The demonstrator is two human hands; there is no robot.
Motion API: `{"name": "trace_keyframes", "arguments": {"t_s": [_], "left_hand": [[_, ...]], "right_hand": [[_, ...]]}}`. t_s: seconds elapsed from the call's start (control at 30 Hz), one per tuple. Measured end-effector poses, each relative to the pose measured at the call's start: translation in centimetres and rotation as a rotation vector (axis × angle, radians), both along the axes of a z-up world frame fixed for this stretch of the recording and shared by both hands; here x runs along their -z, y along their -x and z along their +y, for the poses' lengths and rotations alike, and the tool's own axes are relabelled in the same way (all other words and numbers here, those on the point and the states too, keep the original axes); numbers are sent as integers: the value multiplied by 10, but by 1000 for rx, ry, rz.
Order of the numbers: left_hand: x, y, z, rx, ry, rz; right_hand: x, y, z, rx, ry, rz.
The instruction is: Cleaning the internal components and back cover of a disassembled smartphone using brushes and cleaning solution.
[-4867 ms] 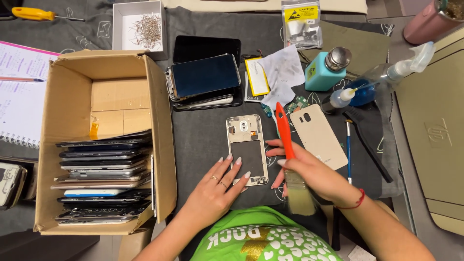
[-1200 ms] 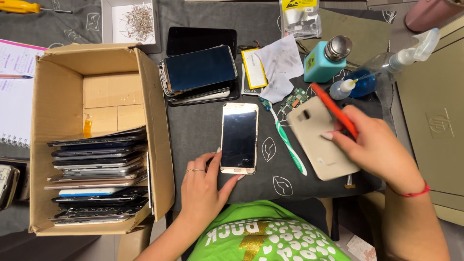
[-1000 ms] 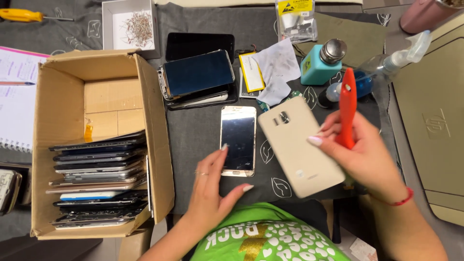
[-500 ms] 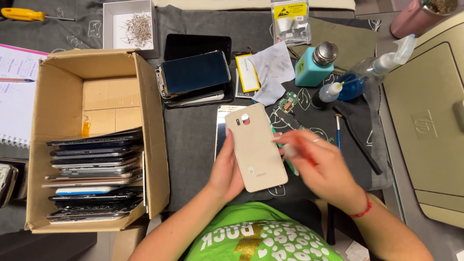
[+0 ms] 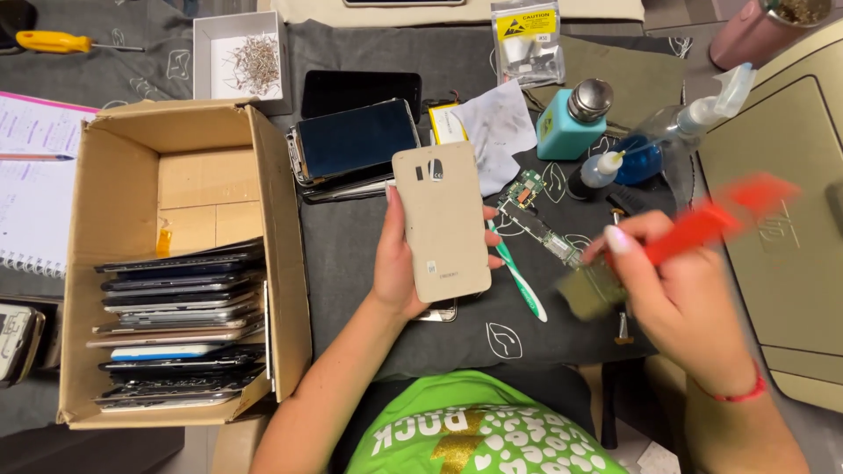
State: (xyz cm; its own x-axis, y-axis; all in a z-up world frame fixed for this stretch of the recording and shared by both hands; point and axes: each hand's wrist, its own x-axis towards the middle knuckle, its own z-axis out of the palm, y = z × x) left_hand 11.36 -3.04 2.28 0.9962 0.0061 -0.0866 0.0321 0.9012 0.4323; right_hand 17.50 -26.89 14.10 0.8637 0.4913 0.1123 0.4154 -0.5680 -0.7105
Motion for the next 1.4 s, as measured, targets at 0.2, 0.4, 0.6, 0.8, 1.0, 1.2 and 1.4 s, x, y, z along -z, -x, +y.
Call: {"name": "trace_keyframes", "arguments": {"t_s": [0.2, 0.4, 0.6, 0.8, 1.0, 1.2, 1.4], "left_hand": [[-2, 0, 2, -58, 17, 8], [1, 3, 5, -55, 29, -10], [3, 3, 3, -49, 47, -12], [-1, 4, 3, -52, 51, -6], [9, 7, 4, -33, 111, -45], [0, 15, 11, 65, 163, -158], [-11, 18, 14, 66, 177, -166]], "right_hand": [[58, -23, 27, -66, 462, 248], [96, -23, 42, -15, 476, 42], [104, -5, 42, -109, 575, -489], [105, -1, 48, -209, 539, -118], [108, -12, 34, -195, 250, 52], [53, 0, 18, 96, 87, 524], [41, 36, 25, 220, -196, 293]]}}
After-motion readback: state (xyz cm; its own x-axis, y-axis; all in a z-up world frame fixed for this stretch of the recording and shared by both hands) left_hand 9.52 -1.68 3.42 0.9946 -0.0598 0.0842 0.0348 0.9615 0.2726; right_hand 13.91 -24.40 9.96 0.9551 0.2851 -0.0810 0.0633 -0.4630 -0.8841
